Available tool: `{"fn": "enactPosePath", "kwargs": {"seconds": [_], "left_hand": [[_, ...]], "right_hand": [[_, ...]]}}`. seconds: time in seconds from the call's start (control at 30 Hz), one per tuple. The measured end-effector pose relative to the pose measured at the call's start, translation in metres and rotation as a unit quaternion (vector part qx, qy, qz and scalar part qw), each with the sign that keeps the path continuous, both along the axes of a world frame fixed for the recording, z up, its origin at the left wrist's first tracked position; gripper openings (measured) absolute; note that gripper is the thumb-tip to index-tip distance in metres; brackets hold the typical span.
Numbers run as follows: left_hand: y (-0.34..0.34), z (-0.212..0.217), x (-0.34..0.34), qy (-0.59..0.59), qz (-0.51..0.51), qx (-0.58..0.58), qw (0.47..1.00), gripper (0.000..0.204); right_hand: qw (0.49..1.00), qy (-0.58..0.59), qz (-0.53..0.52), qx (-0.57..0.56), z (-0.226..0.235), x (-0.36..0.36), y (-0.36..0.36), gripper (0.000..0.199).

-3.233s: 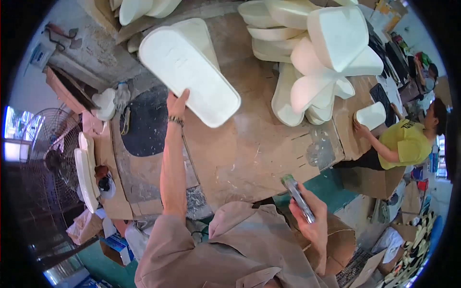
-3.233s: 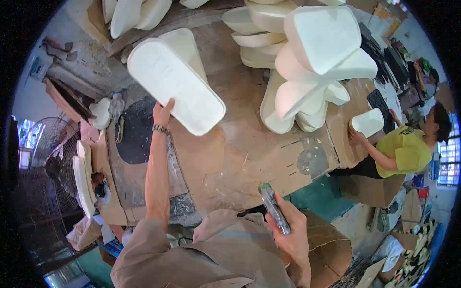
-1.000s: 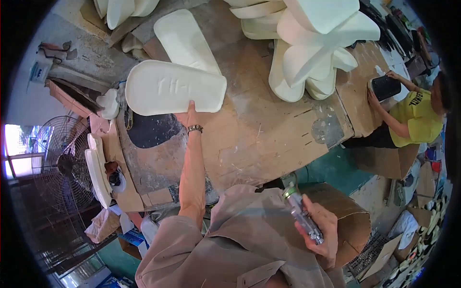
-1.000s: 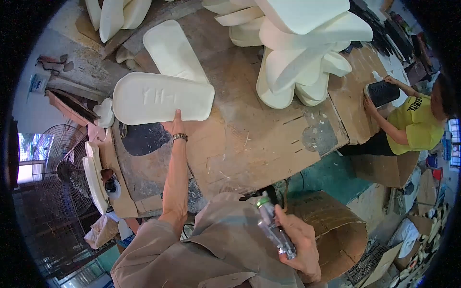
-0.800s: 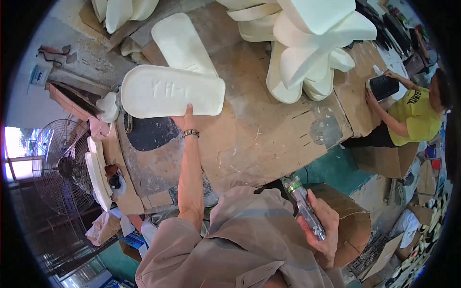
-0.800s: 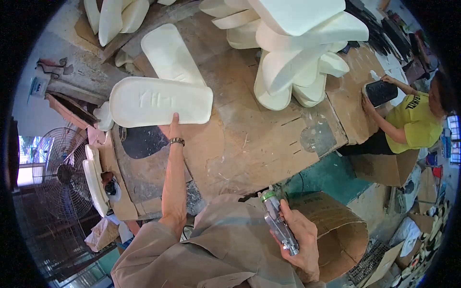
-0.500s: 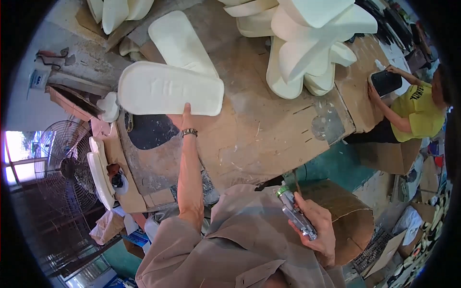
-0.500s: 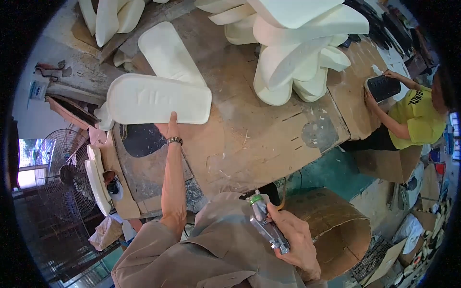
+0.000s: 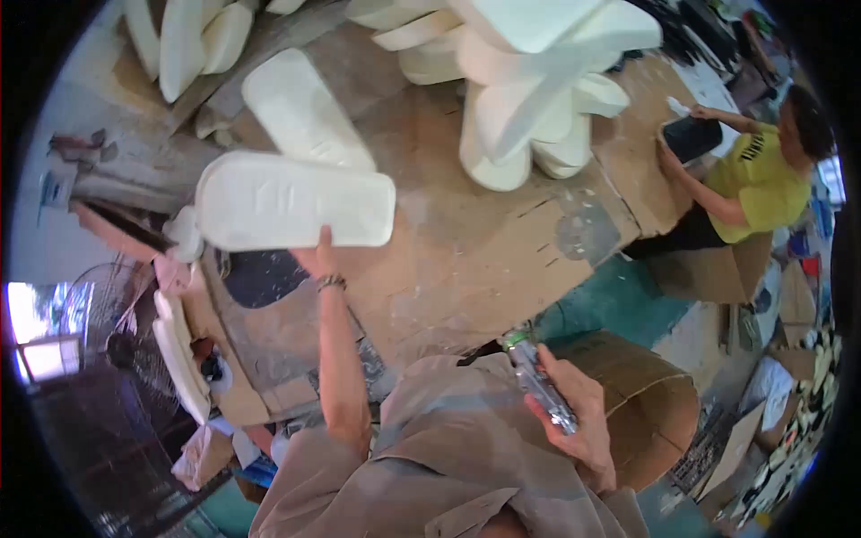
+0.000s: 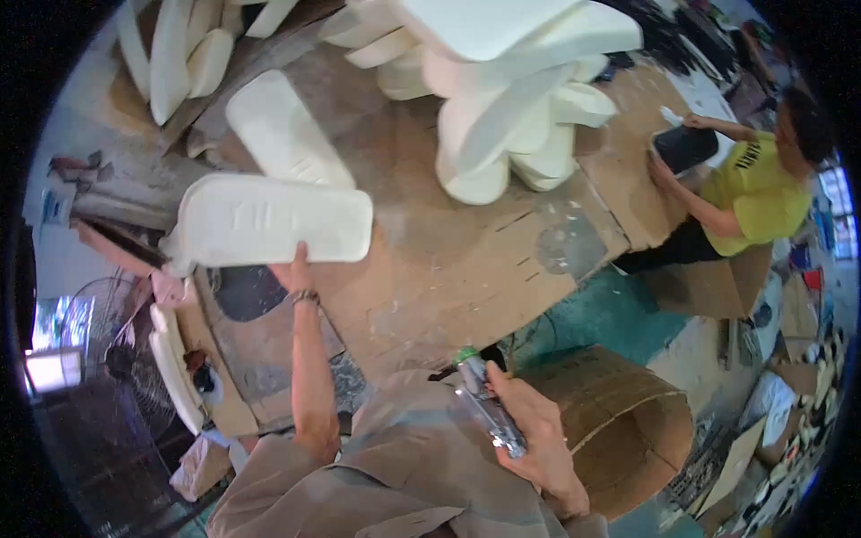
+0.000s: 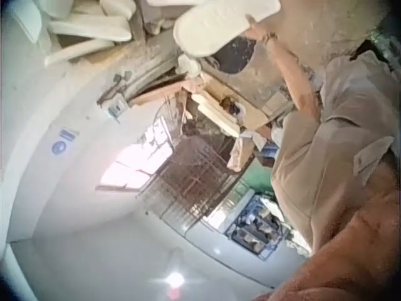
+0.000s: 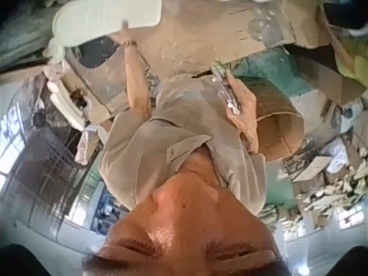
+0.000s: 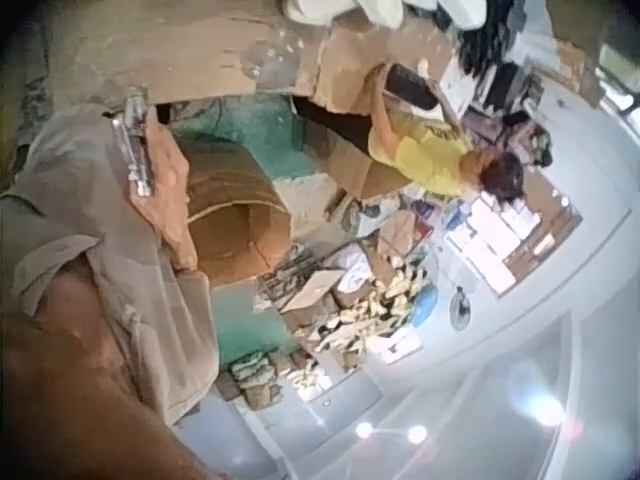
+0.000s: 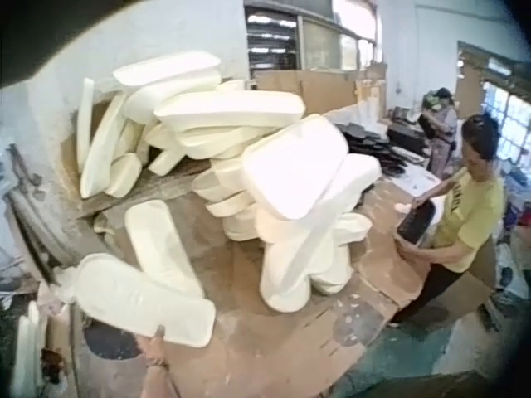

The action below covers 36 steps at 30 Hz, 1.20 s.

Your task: Spraying glue on white foam pads and stacking them on a workbench to bond them.

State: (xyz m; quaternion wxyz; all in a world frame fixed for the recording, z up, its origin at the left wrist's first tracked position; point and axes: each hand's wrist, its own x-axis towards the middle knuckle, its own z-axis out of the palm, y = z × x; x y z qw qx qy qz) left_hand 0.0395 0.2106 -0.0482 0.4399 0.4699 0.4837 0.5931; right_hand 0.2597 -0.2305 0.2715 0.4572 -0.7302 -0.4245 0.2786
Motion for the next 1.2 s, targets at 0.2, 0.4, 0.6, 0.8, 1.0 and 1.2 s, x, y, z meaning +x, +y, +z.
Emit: {"fn": "enactPosePath", "kwargs": {"seconds": [0.2, 0.4, 0.6, 0.8, 1.0, 1.2], "left_hand": [[-0.094, 0.037, 0.026, -0.062, -0.152, -0.171, 0.971, 0.060], [-0.171, 0.056, 0.078, -0.087, -0.233, -0.347, 0.904, 0.054], [-0.239, 0.020, 0.139, -0.148, -0.323, -0.343, 0.870, 0.048], [-0.298, 0.020, 0.209, -0.148, -0.368, -0.452, 0.799, 0.058], [-0.287, -0.054, 0.327, -0.120, -0.328, -0.373, 0.860, 0.079], [-0.220, -0.079, 0.363, 0.062, -0.436, -0.323, 0.837, 0.061]], "right_hand": [[1.000, 0.005, -0.025, -0.012, -0.019, -0.001, -0.008, 0.065], [0.999, 0.008, -0.024, -0.044, -0.023, 0.000, -0.017, 0.065], [0.998, 0.009, -0.021, -0.055, -0.021, 0.001, -0.024, 0.064], [0.998, 0.000, -0.042, -0.057, -0.022, 0.000, -0.031, 0.063], [0.998, 0.012, -0.030, -0.060, -0.016, -0.001, -0.024, 0.070], [0.998, 0.012, -0.040, -0.047, -0.018, -0.003, -0.028, 0.070]]}}
